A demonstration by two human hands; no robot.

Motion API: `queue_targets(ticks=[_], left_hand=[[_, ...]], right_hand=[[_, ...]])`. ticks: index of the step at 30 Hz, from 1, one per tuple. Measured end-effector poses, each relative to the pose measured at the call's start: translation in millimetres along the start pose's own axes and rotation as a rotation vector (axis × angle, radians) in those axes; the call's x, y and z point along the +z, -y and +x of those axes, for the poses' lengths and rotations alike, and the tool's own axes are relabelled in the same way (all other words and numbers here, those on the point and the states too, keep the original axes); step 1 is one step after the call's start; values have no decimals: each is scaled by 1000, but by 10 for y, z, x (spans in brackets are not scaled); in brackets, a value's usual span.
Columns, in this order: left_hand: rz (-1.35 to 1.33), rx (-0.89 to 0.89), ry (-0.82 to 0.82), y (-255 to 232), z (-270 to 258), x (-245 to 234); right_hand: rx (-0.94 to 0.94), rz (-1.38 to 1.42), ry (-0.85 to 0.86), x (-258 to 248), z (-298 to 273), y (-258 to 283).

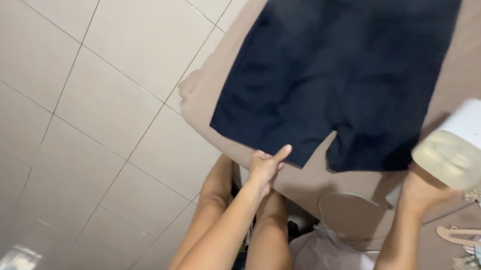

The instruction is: Steam a pair of shorts using a handheld garment steamer.

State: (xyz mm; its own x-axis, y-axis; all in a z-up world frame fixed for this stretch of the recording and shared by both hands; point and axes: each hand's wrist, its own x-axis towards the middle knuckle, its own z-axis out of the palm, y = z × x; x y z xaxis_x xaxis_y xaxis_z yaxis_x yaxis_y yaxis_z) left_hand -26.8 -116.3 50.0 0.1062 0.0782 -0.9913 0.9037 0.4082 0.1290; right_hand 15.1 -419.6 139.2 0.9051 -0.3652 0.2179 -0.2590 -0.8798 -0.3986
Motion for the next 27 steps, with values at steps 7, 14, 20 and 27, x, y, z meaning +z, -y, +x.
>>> queue_targets(ticks=[7,14,20,27], left_hand=[[39,288,-181,-59,73,-483],[-183,473,-270,-355,-260,-705],[-225,304,-326,216,186,-807],[-126,200,-275,489,9,-13]], right_hand=[[304,-186,98,-173,-289,-1014],[265,-262,-24,-267,-471,-382],[558,334,149,158,-1040,-219],[916,847,467,268,-1031,-277]])
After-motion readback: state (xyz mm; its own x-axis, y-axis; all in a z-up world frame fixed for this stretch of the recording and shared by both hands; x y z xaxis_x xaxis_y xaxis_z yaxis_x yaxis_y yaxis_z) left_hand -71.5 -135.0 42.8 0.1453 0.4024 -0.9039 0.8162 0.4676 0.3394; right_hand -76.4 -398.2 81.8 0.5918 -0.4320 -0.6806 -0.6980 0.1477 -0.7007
